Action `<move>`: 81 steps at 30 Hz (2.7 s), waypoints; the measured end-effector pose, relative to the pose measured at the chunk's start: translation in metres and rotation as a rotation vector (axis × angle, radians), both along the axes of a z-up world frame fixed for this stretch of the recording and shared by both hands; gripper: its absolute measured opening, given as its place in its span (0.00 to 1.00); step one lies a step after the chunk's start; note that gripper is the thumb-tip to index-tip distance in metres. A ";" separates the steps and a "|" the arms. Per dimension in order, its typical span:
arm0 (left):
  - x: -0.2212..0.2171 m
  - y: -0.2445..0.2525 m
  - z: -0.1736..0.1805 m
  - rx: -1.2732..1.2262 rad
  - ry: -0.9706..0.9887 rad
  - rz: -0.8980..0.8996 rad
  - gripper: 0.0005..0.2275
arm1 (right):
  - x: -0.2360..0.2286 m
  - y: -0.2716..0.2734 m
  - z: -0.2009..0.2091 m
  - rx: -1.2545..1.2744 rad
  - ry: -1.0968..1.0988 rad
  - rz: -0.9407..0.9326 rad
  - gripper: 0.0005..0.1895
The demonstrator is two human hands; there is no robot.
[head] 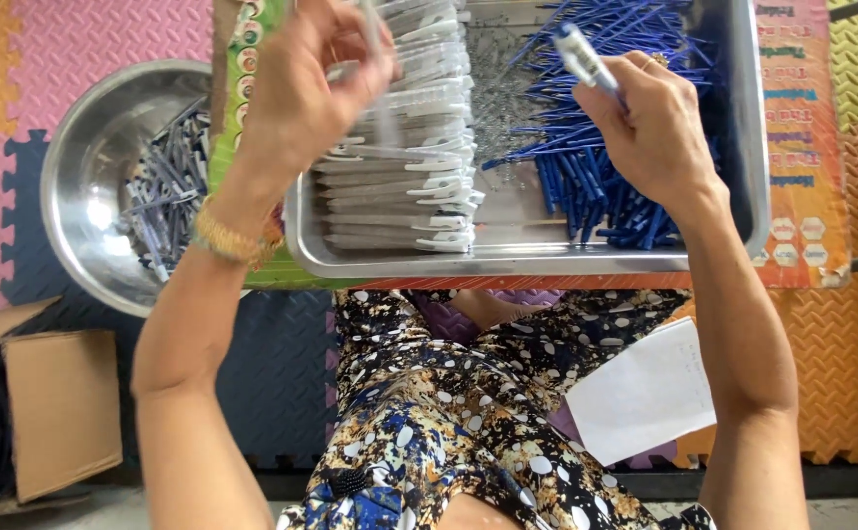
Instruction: Assembling ballpoint pens by inserting ink refills into pen bodies and organizing them in a tray.
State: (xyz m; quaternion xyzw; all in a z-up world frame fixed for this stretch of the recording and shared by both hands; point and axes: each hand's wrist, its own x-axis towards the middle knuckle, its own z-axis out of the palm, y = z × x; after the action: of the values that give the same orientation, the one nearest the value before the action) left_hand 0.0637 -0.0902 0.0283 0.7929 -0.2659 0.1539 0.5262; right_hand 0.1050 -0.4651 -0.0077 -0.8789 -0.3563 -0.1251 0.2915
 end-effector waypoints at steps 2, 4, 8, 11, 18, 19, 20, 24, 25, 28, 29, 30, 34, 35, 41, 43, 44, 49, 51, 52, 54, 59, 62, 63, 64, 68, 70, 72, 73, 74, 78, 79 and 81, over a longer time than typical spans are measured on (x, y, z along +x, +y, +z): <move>0.020 0.003 -0.024 -0.243 0.072 0.025 0.12 | 0.007 0.012 -0.005 0.021 0.014 0.029 0.07; 0.033 0.006 -0.046 -0.489 0.141 0.042 0.13 | 0.010 0.022 -0.009 0.038 0.025 0.050 0.06; 0.038 0.017 -0.088 -0.780 0.400 -0.002 0.19 | 0.007 0.040 -0.005 0.035 0.097 0.061 0.10; 0.033 0.030 -0.095 -0.824 0.312 0.024 0.20 | 0.009 0.049 -0.011 0.057 0.137 0.072 0.10; 0.016 0.037 -0.093 0.122 -0.041 0.394 0.10 | 0.026 0.096 -0.033 -0.032 0.088 0.134 0.06; 0.017 0.037 -0.099 0.120 -0.039 0.396 0.10 | 0.026 0.102 -0.032 -0.034 0.089 0.137 0.06; 0.019 0.038 -0.106 0.245 -0.123 0.420 0.08 | 0.026 0.107 -0.029 -0.074 0.060 0.119 0.06; 0.025 0.032 -0.124 0.441 -0.194 0.474 0.03 | 0.039 0.119 -0.047 -0.099 -0.060 0.087 0.09; 0.025 0.030 -0.121 0.439 -0.193 0.478 0.03 | 0.043 0.120 -0.051 -0.101 -0.060 0.091 0.09; 0.024 0.032 -0.110 0.450 -0.228 0.516 0.02 | 0.048 0.119 -0.054 -0.190 -0.193 0.021 0.12; 0.024 0.038 -0.104 0.394 -0.238 0.513 0.07 | 0.045 0.116 -0.049 -0.183 -0.212 0.029 0.13; 0.023 0.046 -0.098 0.340 -0.248 0.512 0.13 | 0.043 0.115 -0.045 -0.175 -0.229 0.040 0.16; 0.016 0.105 -0.114 0.477 -0.163 0.577 0.19 | 0.030 0.087 -0.021 -0.085 -0.192 0.120 0.12; 0.015 0.115 -0.131 0.606 -0.005 0.535 0.19 | 0.025 0.081 -0.017 -0.089 -0.122 0.100 0.13; 0.003 0.112 -0.157 0.766 0.330 0.499 0.20 | 0.008 0.063 -0.012 -0.098 0.030 0.062 0.13; 0.005 0.110 -0.154 0.729 0.348 0.492 0.17 | 0.003 0.059 -0.008 -0.091 0.058 0.049 0.13; 0.009 0.111 -0.153 0.731 0.463 0.492 0.14 | 0.001 0.057 -0.007 -0.082 0.071 0.042 0.12; 0.015 0.111 -0.147 0.747 0.551 0.510 0.19 | 0.000 0.046 -0.010 -0.038 0.076 0.051 0.09; 0.019 0.113 -0.146 0.762 0.655 0.456 0.23 | 0.000 0.042 -0.014 -0.026 0.102 0.035 0.07; 0.015 0.112 -0.136 0.763 0.655 0.455 0.23 | -0.003 0.042 -0.009 -0.026 0.102 0.034 0.07; 0.010 0.109 -0.116 0.798 0.775 0.457 0.14 | -0.010 0.041 0.000 0.072 0.251 0.014 0.12; -0.024 0.135 -0.079 0.524 0.452 0.501 0.14 | -0.022 0.028 -0.003 0.276 0.429 -0.122 0.15; -0.046 0.128 -0.042 0.044 0.471 0.323 0.17 | -0.030 0.028 -0.005 0.433 0.521 -0.166 0.26; -0.051 0.122 -0.030 -0.264 0.595 0.184 0.20 | -0.032 0.029 -0.005 0.504 0.511 -0.153 0.34; -0.054 0.110 -0.027 -0.265 0.595 0.185 0.20 | -0.032 0.035 -0.011 0.504 0.512 -0.152 0.34; -0.056 0.055 -0.015 -0.719 0.456 -0.068 0.15 | -0.048 0.075 -0.017 0.486 0.702 -0.062 0.10; -0.055 0.027 -0.013 -0.807 0.419 -0.117 0.14 | -0.062 0.094 -0.014 0.491 0.803 0.016 0.16; -0.055 0.003 -0.016 -0.904 0.331 -0.220 0.14 | -0.072 0.102 -0.015 0.882 0.974 0.334 0.22; -0.056 -0.002 -0.019 -0.904 0.332 -0.223 0.14 | -0.070 0.099 -0.014 0.883 0.971 0.332 0.22; -0.057 -0.007 -0.022 -0.923 0.331 -0.284 0.14 | -0.067 0.095 -0.013 0.906 0.934 0.302 0.17; -0.064 0.005 -0.030 -0.578 0.422 -0.364 0.17 | -0.052 0.062 -0.007 0.792 0.827 0.055 0.07; -0.063 0.011 -0.028 -0.579 0.424 -0.366 0.17 | -0.049 0.053 0.000 0.792 0.827 0.053 0.07; -0.061 0.025 -0.023 -0.478 0.569 -0.742 0.39 | -0.043 0.035 0.014 0.469 0.584 0.184 0.08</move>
State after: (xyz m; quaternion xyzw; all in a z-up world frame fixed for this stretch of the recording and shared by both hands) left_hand 0.0030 -0.0653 0.0050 0.5137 -0.3330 -0.2081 0.7629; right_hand 0.0622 -0.4300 0.0065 -0.7513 -0.2975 0.0794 0.5838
